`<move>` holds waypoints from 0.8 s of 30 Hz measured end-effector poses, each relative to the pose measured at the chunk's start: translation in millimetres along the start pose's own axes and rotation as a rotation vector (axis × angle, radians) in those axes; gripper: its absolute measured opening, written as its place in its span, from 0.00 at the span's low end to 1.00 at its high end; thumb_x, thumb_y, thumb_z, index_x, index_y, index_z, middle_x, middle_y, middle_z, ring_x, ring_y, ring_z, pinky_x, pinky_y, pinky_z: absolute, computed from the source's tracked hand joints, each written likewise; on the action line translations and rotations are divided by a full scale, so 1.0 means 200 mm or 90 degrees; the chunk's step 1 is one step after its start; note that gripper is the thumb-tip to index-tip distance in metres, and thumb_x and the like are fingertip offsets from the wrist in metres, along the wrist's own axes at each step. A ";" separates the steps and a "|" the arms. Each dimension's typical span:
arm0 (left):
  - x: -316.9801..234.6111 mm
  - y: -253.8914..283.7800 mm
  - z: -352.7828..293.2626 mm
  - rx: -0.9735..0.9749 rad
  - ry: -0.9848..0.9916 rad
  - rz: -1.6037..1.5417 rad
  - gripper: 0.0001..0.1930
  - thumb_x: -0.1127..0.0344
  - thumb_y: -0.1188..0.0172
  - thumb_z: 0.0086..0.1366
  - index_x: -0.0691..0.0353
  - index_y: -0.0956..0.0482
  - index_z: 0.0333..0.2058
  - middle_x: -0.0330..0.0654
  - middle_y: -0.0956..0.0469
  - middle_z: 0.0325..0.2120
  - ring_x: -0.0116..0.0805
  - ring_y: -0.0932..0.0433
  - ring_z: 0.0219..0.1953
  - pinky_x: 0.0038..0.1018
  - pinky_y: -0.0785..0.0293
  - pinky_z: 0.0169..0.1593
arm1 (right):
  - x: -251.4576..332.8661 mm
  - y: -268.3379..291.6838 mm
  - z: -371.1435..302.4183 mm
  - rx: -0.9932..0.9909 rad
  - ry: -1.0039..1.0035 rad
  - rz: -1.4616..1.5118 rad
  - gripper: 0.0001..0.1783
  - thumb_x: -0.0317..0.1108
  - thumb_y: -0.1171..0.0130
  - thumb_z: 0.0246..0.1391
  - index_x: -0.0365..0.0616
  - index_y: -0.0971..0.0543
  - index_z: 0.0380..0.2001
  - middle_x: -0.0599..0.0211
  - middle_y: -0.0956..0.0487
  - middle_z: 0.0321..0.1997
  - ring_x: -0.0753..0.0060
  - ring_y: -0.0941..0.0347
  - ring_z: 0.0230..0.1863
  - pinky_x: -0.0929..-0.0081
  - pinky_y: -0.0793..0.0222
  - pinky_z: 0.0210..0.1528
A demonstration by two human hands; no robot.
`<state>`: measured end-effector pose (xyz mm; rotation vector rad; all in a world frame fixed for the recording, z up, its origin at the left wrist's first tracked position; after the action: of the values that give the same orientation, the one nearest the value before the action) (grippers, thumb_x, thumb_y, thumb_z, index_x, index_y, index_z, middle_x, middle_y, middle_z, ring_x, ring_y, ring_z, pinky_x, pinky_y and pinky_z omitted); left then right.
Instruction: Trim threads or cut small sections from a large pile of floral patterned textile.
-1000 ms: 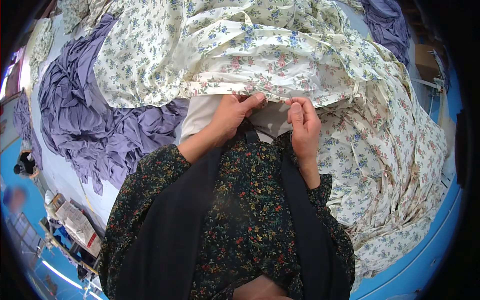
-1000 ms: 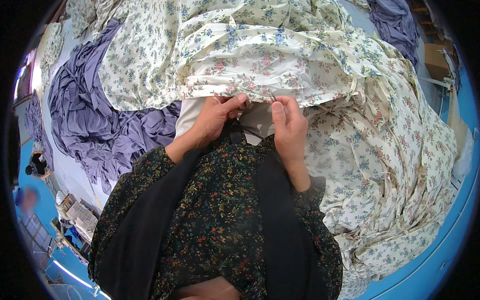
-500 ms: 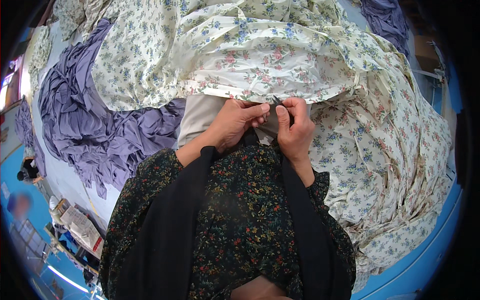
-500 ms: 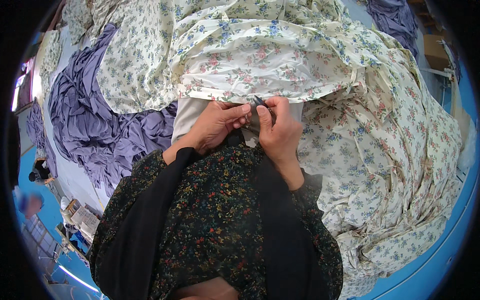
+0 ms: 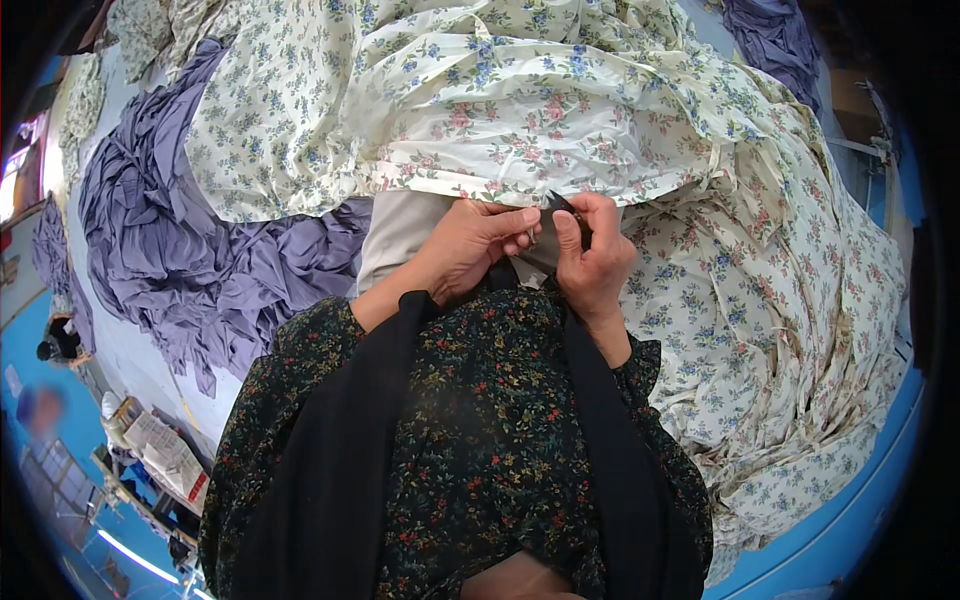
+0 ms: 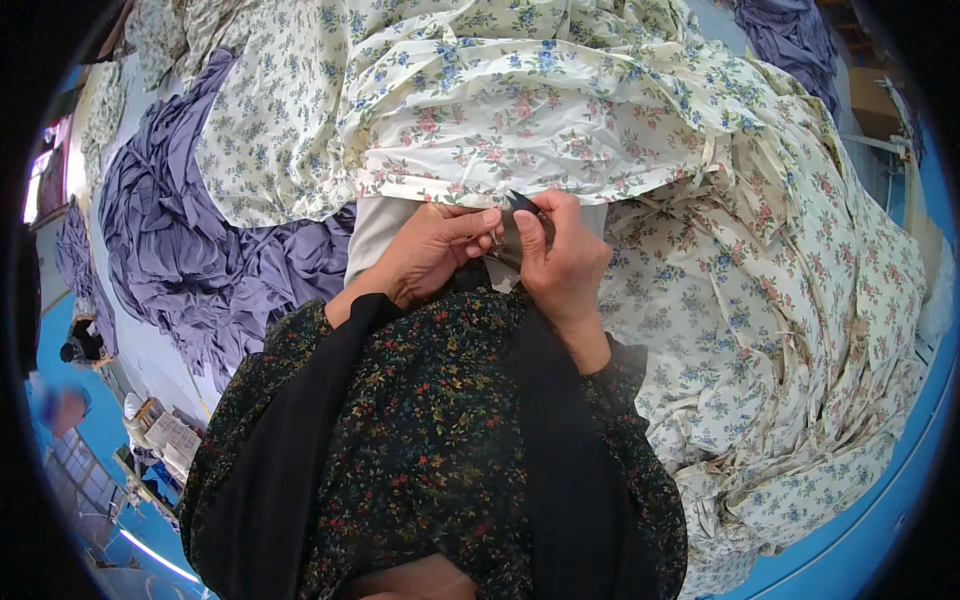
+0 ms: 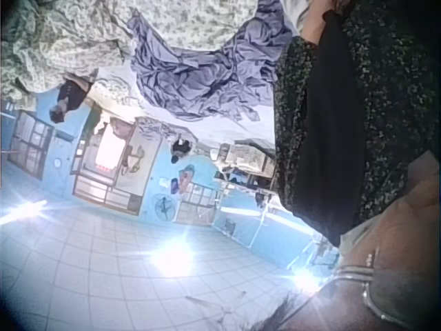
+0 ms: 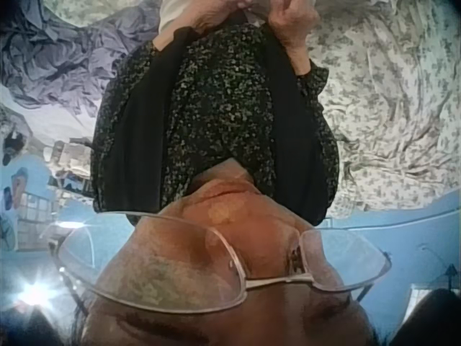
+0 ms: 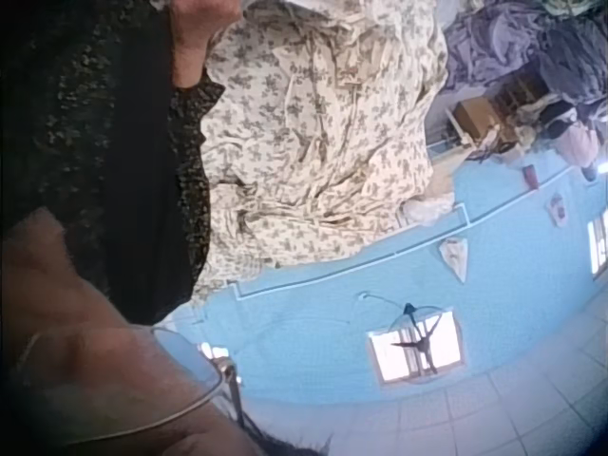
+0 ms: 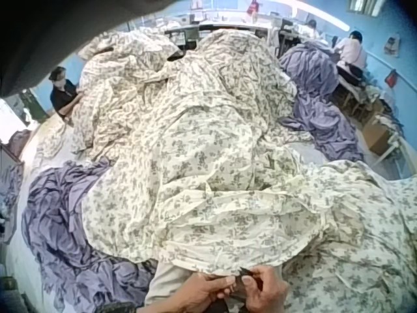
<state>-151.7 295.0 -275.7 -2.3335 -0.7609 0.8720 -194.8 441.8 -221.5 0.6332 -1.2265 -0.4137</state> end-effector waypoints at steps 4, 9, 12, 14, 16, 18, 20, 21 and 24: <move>-0.01 0.00 0.00 0.012 0.001 0.005 0.09 0.68 0.38 0.64 0.70 0.19 0.38 0.40 0.20 0.30 0.22 0.25 0.29 0.16 0.31 0.33 | -0.03 -0.01 -0.02 0.021 -0.017 -0.002 0.10 0.38 0.41 0.60 0.43 0.25 0.37 0.63 0.21 0.27 0.64 0.22 0.26 0.70 0.31 0.26; -0.08 -0.05 -0.07 0.017 -0.060 0.214 0.08 0.70 0.40 0.65 0.70 0.19 0.39 0.41 0.20 0.29 0.25 0.24 0.29 0.20 0.29 0.32 | -0.09 -0.05 -0.04 0.133 -0.271 0.387 0.13 0.39 0.42 0.62 0.40 0.26 0.42 0.68 0.20 0.33 0.78 0.29 0.23 0.76 0.34 0.25; -0.19 -0.03 -0.14 -0.052 -0.315 0.626 0.08 0.72 0.39 0.63 0.66 0.19 0.41 0.41 0.21 0.28 0.29 0.22 0.27 0.23 0.28 0.29 | -0.07 -0.09 -0.06 0.253 -0.424 0.685 0.17 0.40 0.43 0.62 0.37 0.27 0.46 0.69 0.20 0.38 0.89 0.38 0.19 0.86 0.43 0.21; -0.27 -0.07 -0.22 -0.124 -0.561 0.889 0.11 0.76 0.38 0.58 0.61 0.20 0.41 0.42 0.22 0.29 0.36 0.22 0.25 0.26 0.29 0.27 | -0.04 -0.13 -0.09 0.337 -0.511 0.831 0.22 0.40 0.43 0.62 0.35 0.29 0.52 0.67 0.20 0.40 0.97 0.51 0.16 0.94 0.59 0.18; -0.31 -0.13 -0.23 -0.156 -0.571 0.877 0.09 0.76 0.38 0.58 0.62 0.20 0.39 0.42 0.22 0.29 0.37 0.22 0.25 0.27 0.29 0.28 | -0.05 -0.14 -0.09 0.404 -0.510 0.843 0.23 0.40 0.43 0.62 0.35 0.30 0.53 0.66 0.20 0.40 0.96 0.50 0.16 0.94 0.58 0.18; -0.32 -0.13 -0.19 -0.159 -0.599 0.878 0.07 0.75 0.37 0.58 0.63 0.20 0.36 0.43 0.23 0.30 0.37 0.25 0.24 0.27 0.30 0.28 | -0.05 -0.13 -0.09 0.518 -0.503 0.822 0.28 0.41 0.46 0.63 0.34 0.35 0.60 0.59 0.20 0.42 0.96 0.50 0.15 0.94 0.56 0.18; -0.28 -0.03 -0.07 -0.106 -0.613 0.828 0.08 0.75 0.37 0.58 0.63 0.21 0.38 0.43 0.23 0.30 0.35 0.26 0.22 0.26 0.31 0.28 | -0.04 -0.09 -0.04 0.444 -0.459 0.892 0.29 0.41 0.47 0.63 0.35 0.36 0.61 0.58 0.20 0.43 0.96 0.50 0.15 0.94 0.56 0.18; -0.27 -0.02 -0.04 -0.055 -0.622 0.778 0.09 0.75 0.38 0.58 0.63 0.21 0.39 0.43 0.23 0.30 0.34 0.28 0.20 0.24 0.32 0.28 | 0.02 -0.06 0.02 0.369 -0.417 0.961 0.30 0.41 0.48 0.64 0.35 0.36 0.63 0.57 0.20 0.44 0.96 0.50 0.15 0.93 0.56 0.19; -0.29 0.02 0.00 -0.050 -0.418 0.600 0.07 0.71 0.40 0.64 0.65 0.21 0.39 0.35 0.25 0.26 0.21 0.33 0.20 0.18 0.38 0.27 | 0.02 0.08 0.20 0.179 -0.361 0.889 0.28 0.42 0.52 0.66 0.37 0.36 0.64 0.63 0.21 0.45 0.96 0.50 0.17 0.92 0.55 0.19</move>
<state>-186.4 253.5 -254.2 -2.4506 0.1752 2.0860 -232.0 443.3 -200.7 -0.2419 -1.9632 0.8178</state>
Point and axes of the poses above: each hand's wrist, its own z-axis towards the middle knuckle, its own y-axis out of the back of the hand, x = y × z, the point moved 5 cm from there along z, towards the middle knuckle
